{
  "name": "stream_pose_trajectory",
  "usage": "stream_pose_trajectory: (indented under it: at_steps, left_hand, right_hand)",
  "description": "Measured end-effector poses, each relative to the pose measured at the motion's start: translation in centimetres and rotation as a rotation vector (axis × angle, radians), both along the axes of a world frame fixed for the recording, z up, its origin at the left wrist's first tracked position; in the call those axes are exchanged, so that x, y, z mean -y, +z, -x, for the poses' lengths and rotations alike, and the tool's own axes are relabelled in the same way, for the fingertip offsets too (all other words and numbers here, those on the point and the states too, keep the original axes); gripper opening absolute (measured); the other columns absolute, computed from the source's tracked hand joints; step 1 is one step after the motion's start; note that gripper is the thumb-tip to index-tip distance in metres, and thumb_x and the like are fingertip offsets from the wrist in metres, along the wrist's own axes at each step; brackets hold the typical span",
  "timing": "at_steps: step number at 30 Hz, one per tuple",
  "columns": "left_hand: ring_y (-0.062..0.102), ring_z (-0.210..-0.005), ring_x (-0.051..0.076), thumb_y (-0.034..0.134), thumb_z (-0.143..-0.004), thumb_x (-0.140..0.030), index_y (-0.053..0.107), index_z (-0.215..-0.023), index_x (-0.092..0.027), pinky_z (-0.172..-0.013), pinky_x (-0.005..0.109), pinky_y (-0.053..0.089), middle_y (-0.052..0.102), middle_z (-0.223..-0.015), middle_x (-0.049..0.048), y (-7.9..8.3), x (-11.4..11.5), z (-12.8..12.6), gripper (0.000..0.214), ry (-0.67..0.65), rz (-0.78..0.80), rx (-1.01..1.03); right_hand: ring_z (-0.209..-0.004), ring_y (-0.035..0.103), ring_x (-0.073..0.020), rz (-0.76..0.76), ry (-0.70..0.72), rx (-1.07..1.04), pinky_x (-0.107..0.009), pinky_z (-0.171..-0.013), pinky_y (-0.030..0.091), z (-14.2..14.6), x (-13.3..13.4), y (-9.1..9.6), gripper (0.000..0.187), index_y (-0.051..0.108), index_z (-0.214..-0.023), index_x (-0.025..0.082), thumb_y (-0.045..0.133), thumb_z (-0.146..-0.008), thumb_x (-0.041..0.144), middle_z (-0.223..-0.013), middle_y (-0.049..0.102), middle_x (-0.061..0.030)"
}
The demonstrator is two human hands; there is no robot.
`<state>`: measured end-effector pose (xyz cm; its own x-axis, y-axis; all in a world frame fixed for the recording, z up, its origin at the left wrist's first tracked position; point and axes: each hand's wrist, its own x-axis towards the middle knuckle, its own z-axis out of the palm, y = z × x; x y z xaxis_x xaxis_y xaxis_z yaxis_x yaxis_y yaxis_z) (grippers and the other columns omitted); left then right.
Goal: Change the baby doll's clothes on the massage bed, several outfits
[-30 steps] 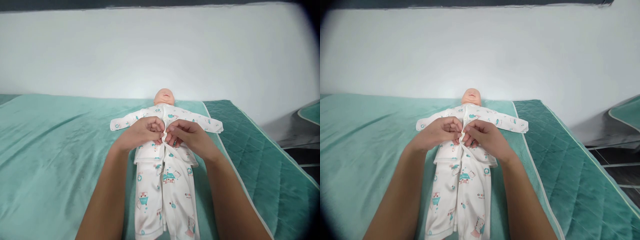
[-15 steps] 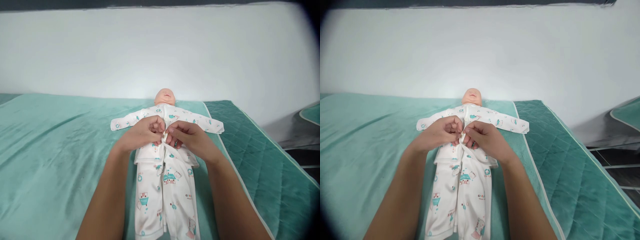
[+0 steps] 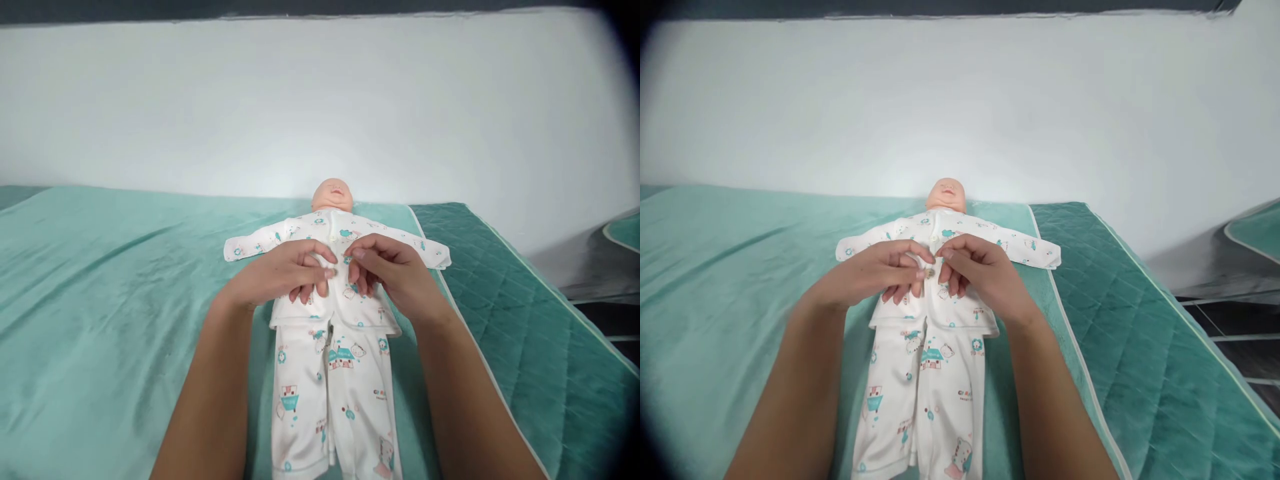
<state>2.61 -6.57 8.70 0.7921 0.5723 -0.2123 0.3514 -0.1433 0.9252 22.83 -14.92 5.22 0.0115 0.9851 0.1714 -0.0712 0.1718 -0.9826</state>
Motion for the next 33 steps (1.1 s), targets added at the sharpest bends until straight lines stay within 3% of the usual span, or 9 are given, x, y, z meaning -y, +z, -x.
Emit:
stream_pose_trajectory:
  at_steps: [3, 7, 12, 15, 17, 20, 25, 29, 33]
  left_hand:
    - [0.052, -0.048, 0.008, 0.058, -0.09, -0.041, 0.068, -0.096, -0.018, -0.044, 0.02, 0.04, 0.067, -0.067, 0.0008, 0.0, 0.0, 0.2, 0.026, 0.039, -0.019, 0.01]
    - [0.055, -0.05, 0.009, 0.057, -0.091, -0.04, 0.068, -0.079, -0.016, -0.045, 0.021, 0.04, 0.067, -0.065, 0.0027, 0.1, 0.2, 0.5, 0.029, -0.003, -0.05, 0.102]
    - [0.067, -0.089, 0.018, 0.051, -0.093, -0.04, 0.065, -0.092, -0.019, -0.073, 0.029, 0.055, 0.072, -0.096, 0.0066, -2.6, -2.1, -0.1, 0.025, 0.545, -0.386, 0.348]
    - [0.059, -0.122, 0.025, 0.046, -0.094, -0.031, 0.065, -0.114, -0.019, -0.105, 0.042, 0.047, 0.068, -0.123, 0.0108, -5.8, -4.3, -0.3, 0.03, 0.852, -0.792, 0.094]
    - [0.042, -0.142, 0.028, 0.041, -0.096, -0.027, 0.062, -0.127, -0.018, -0.119, 0.051, 0.032, 0.057, -0.144, 0.0132, -7.5, -4.9, 0.2, 0.038, 0.867, -0.969, -0.131]
    - [0.029, -0.15, 0.033, 0.032, -0.101, -0.033, 0.055, -0.139, -0.02, -0.118, 0.066, 0.022, 0.044, -0.156, 0.0133, -9.1, -3.8, 2.6, 0.047, 0.85, -0.973, -0.417]
    - [0.038, -0.145, 0.036, 0.032, -0.101, -0.037, 0.052, -0.142, -0.015, -0.116, 0.068, 0.025, 0.047, -0.154, 0.0167, -10.2, 2.9, 9.4, 0.051, 0.862, -0.91, -0.629]
    - [0.045, -0.141, 0.029, 0.036, -0.099, -0.036, 0.059, -0.132, -0.021, -0.122, 0.055, 0.027, 0.057, -0.145, 0.0104, -11.6, 11.8, 16.3, 0.042, 0.778, -1.003, -0.514]
    - [0.048, -0.138, 0.026, 0.042, -0.095, -0.034, 0.058, -0.128, -0.03, -0.119, 0.046, 0.039, 0.056, -0.144, 0.0081, -14.8, 20.2, 26.0, 0.037, 0.989, -1.01, -0.477]
  right_hand:
    - [-0.058, 0.058, -0.0109, -0.102, -0.133, -0.065, -0.025, -0.053, 0.046, 0.0, 0.0, 0.0, 0.014, 0.066, -0.088, 0.022, 0.063, -0.093, 0.035, -0.077, 0.067, -0.0002]
    - [-0.096, 0.065, -0.0184, -0.206, -0.412, -0.003, -0.032, -0.08, 0.054, -0.3, -0.5, -0.8, 0.013, 0.067, -0.093, 0.024, 0.06, -0.093, 0.035, -0.103, 0.07, -0.004]
    - [-0.129, 0.053, -0.0251, -0.212, -0.634, 0.377, -0.049, -0.115, 0.036, -1.8, -2.4, -3.6, 0.032, 0.064, -0.122, 0.028, 0.057, -0.093, 0.041, -0.138, 0.06, -0.0057]
    - [-0.144, 0.037, -0.0304, -0.146, -0.638, 0.623, -0.058, -0.121, 0.021, -2.8, -3.7, -5.5, 0.046, 0.059, -0.134, 0.024, 0.051, -0.096, 0.049, -0.151, 0.049, -0.0109]
    - [-0.148, 0.03, -0.0345, -0.044, -0.658, 0.705, -0.067, -0.119, 0.012, -3.7, -4.0, -6.6, 0.051, 0.057, -0.138, 0.022, 0.043, -0.099, 0.052, -0.155, 0.045, -0.0128]
    - [-0.148, 0.029, -0.0388, 0.054, -0.787, 0.782, -0.075, -0.114, 0.011, -5.3, -2.8, -8.2, 0.051, 0.056, -0.138, 0.021, 0.038, -0.1, 0.049, -0.155, 0.044, -0.0156]
    - [-0.14, 0.043, -0.0356, -0.079, -0.812, 0.987, -0.059, -0.114, 0.035, -5.3, 4.6, -10.3, 0.056, 0.056, -0.136, 0.012, 0.04, -0.098, 0.05, -0.148, 0.049, -0.0231]
    - [-0.139, 0.047, -0.0308, -0.219, -0.67, 1.095, -0.053, -0.114, 0.041, -2.6, 14.1, -11.9, 0.045, 0.057, -0.135, 0.023, 0.046, -0.098, 0.046, -0.15, 0.05, -0.0127]
    - [-0.132, 0.054, -0.0379, -0.291, -0.666, 1.2, -0.062, -0.11, 0.043, -2.0, 22.4, -15.2, 0.046, 0.058, -0.134, 0.026, 0.05, -0.094, 0.048, -0.149, 0.052, -0.0116]
